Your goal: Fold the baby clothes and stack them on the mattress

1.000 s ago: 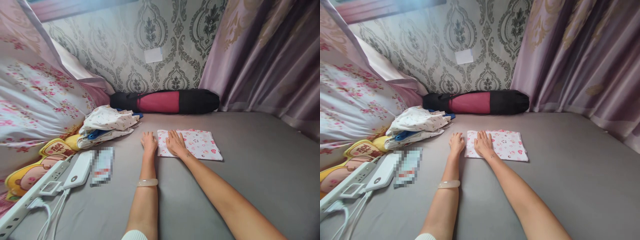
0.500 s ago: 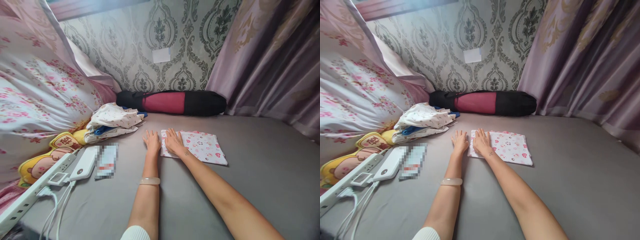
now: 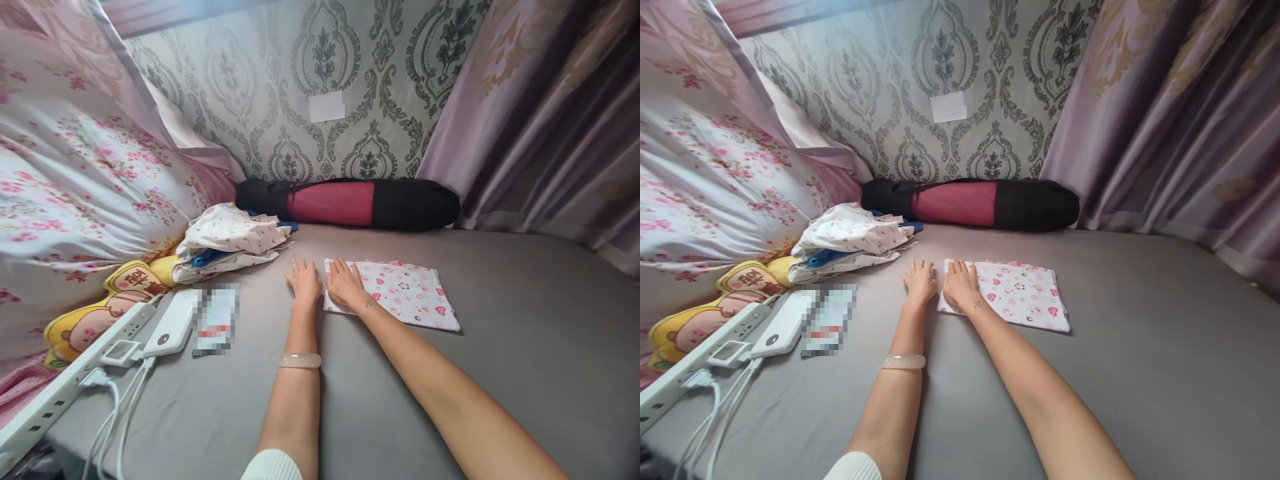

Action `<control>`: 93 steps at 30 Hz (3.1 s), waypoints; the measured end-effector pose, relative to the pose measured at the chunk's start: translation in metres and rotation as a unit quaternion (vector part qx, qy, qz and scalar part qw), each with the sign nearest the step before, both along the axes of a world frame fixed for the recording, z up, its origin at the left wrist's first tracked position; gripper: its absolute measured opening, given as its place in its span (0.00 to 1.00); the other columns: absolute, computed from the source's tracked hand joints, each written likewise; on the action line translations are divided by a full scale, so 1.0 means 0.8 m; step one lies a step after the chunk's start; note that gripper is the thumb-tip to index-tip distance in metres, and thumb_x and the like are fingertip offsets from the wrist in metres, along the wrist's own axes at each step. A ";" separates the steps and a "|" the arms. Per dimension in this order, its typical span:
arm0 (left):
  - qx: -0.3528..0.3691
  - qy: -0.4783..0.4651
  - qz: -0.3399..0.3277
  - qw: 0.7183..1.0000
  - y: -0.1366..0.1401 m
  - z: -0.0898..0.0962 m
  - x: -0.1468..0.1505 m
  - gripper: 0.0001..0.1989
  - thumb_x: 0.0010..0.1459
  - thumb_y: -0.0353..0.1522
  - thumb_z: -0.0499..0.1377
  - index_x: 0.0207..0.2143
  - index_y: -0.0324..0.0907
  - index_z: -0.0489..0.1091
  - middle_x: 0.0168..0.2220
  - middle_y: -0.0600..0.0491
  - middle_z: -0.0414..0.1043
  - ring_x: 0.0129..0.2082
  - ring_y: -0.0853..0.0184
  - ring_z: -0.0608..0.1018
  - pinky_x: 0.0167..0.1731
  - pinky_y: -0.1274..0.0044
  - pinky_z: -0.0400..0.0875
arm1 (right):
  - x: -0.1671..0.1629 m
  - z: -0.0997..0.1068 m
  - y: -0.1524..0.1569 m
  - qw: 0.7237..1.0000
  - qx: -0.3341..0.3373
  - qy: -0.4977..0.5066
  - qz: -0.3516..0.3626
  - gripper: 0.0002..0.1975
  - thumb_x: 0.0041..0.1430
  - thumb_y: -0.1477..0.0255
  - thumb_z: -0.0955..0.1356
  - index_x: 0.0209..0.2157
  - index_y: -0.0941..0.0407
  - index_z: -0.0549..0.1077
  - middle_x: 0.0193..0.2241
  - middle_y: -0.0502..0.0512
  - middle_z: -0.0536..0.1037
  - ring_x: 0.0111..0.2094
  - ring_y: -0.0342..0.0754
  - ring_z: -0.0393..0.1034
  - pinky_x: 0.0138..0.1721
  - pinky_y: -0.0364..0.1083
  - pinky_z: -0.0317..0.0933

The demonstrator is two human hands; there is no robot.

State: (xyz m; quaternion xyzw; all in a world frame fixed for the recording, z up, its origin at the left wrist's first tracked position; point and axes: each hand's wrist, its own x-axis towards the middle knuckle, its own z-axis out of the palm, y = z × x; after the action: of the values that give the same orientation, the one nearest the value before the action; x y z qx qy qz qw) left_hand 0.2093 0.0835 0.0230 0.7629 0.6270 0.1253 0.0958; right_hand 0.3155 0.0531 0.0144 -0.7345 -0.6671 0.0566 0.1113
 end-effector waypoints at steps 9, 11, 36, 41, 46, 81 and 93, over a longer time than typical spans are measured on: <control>0.042 -0.043 0.031 0.998 0.004 0.002 -0.003 0.26 0.55 0.22 0.46 0.54 0.44 0.67 0.61 0.45 0.62 0.67 0.54 0.51 0.61 0.51 0.46 | -0.010 -0.007 0.015 0.999 0.033 -0.005 0.009 0.29 0.65 0.68 0.53 0.63 0.67 0.57 0.65 0.64 0.56 0.66 0.53 0.44 0.64 0.57 0.34; 0.048 -0.048 0.032 0.997 0.004 0.003 -0.002 0.25 0.56 0.22 0.45 0.53 0.44 0.68 0.59 0.45 0.64 0.67 0.54 0.51 0.61 0.51 0.46 | -0.010 -0.009 0.014 0.999 0.042 -0.004 0.009 0.28 0.65 0.68 0.53 0.63 0.67 0.57 0.64 0.64 0.56 0.66 0.53 0.44 0.64 0.57 0.34; 0.047 -0.084 0.006 0.995 0.000 0.001 0.005 0.25 0.57 0.21 0.44 0.52 0.43 0.68 0.57 0.45 0.67 0.66 0.55 0.54 0.61 0.52 0.46 | -0.009 0.000 -0.056 0.998 0.046 0.022 0.024 0.29 0.67 0.66 0.49 0.65 0.63 0.53 0.67 0.59 0.48 0.68 0.50 0.37 0.65 0.56 0.28; 0.053 -0.079 0.002 0.995 -0.001 0.003 0.008 0.25 0.56 0.20 0.45 0.52 0.43 0.68 0.56 0.44 0.68 0.66 0.56 0.54 0.61 0.52 0.46 | 0.027 0.001 -0.068 0.998 0.058 -0.016 -0.013 0.29 0.67 0.65 0.51 0.65 0.63 0.55 0.67 0.62 0.49 0.68 0.52 0.37 0.65 0.56 0.26; 0.049 -0.062 -0.011 0.997 -0.004 0.003 0.012 0.24 0.55 0.20 0.45 0.51 0.42 0.68 0.57 0.45 0.67 0.66 0.57 0.53 0.62 0.53 0.46 | 0.038 -0.011 -0.072 0.999 0.030 -0.016 -0.015 0.29 0.67 0.64 0.51 0.65 0.62 0.53 0.67 0.61 0.48 0.67 0.53 0.39 0.65 0.56 0.30; 0.077 0.022 -0.219 0.972 -0.056 -0.003 0.081 0.16 0.62 0.26 0.45 0.51 0.44 0.62 0.58 0.45 0.64 0.65 0.57 0.57 0.62 0.53 0.46 | 0.101 -0.003 -0.081 0.987 0.073 -0.032 -0.141 0.28 0.68 0.65 0.51 0.65 0.59 0.55 0.66 0.63 0.52 0.66 0.56 0.42 0.63 0.61 0.33; 0.081 0.017 -0.235 0.968 -0.062 -0.020 0.091 0.17 0.67 0.38 0.41 0.50 0.43 0.63 0.60 0.44 0.60 0.64 0.56 0.57 0.60 0.51 0.47 | 0.109 -0.021 -0.088 0.981 0.082 -0.052 -0.170 0.27 0.67 0.65 0.53 0.63 0.60 0.57 0.65 0.63 0.55 0.66 0.55 0.41 0.62 0.63 0.33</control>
State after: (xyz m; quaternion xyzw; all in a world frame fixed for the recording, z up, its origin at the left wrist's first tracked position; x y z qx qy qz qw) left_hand 0.2817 0.0341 0.0071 0.8960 0.4196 0.1366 0.0494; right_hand 0.4028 -0.0171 -0.0021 -0.8274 -0.5398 -0.0565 0.1442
